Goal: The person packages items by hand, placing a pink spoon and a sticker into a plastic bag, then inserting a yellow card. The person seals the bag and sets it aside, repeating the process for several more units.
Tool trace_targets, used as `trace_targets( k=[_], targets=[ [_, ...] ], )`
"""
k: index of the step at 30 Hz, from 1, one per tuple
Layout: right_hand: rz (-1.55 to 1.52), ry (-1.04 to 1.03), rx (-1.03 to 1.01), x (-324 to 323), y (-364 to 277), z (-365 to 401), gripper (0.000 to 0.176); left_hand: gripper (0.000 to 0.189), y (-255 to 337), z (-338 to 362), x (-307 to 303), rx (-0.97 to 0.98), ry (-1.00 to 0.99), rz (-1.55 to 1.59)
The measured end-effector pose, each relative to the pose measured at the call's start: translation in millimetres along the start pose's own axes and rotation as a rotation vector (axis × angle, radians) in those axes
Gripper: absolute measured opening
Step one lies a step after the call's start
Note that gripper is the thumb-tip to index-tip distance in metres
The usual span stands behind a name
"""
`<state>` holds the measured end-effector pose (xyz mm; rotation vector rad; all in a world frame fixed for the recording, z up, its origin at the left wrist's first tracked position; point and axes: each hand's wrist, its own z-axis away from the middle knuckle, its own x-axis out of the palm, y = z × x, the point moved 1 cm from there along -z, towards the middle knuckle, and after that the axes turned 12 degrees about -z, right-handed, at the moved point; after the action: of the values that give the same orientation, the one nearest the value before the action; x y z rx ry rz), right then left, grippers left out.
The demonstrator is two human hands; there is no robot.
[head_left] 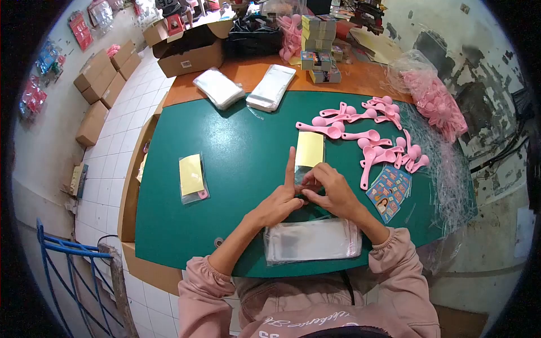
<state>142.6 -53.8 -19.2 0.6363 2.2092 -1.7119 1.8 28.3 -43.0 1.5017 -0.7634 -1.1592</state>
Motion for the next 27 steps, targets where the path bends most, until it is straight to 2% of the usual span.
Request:
trace_targets(
  k=[2, 4, 7, 9, 10, 14, 17, 19, 20, 22, 24, 25, 27],
  targets=[
    [-0.016, -0.033, 0.041, 0, 1, 1, 0.016, 0.100, -1, 0, 2, 0.015, 0.016, -0.063],
    [0.065, -0.053, -0.003, 0, 3, 2, 0.017, 0.101, 2, 1, 3, 0.033, 0.029, -0.127],
    [0.147, -0.089, -0.078, 0, 3, 5, 0.017, 0.091, 7, 1, 0, 0.019, 0.008, -0.018],
    [0.222, -0.095, -0.152, 1, 2, 6, 0.017, 0.075, -4, -6, -4, -0.055, 0.142, 0.270],
    [0.299, -0.105, -0.225, 2, 2, 7, 0.016, 0.061, -15, -13, -9, -0.039, 0.169, 0.205],
    [0.271, -0.183, -0.219, 3, 5, 9, 0.015, 0.059, -14, -15, -10, -0.144, 0.125, 0.135],
    [0.172, -0.245, -0.206, -4, 7, 7, 0.015, 0.060, -13, -17, -7, -0.146, 0.152, 0.233],
    [0.013, -0.369, -0.060, -19, -1, 6, 0.015, 0.057, -13, -16, -6, -0.107, 0.150, 0.267],
    [0.015, -0.365, -0.057, -28, -6, 9, 0.015, 0.057, -11, -16, -7, -0.106, 0.145, 0.267],
    [-0.203, -0.427, 0.041, -54, -10, 17, 0.014, 0.048, -6, -18, -11, -0.189, 0.191, 0.453],
    [-0.376, -0.246, 0.027, -100, 1, 36, 0.013, 0.045, -8, -18, -13, -0.185, 0.124, 0.411],
    [-0.368, -0.254, 0.033, -108, 1, 38, 0.013, 0.042, -10, -19, -12, -0.182, 0.061, 0.374],
    [-0.119, -0.034, 0.186, -124, 0, 42, 0.013, 0.040, -4, -17, -12, -0.202, 0.031, 0.395]
  ],
)
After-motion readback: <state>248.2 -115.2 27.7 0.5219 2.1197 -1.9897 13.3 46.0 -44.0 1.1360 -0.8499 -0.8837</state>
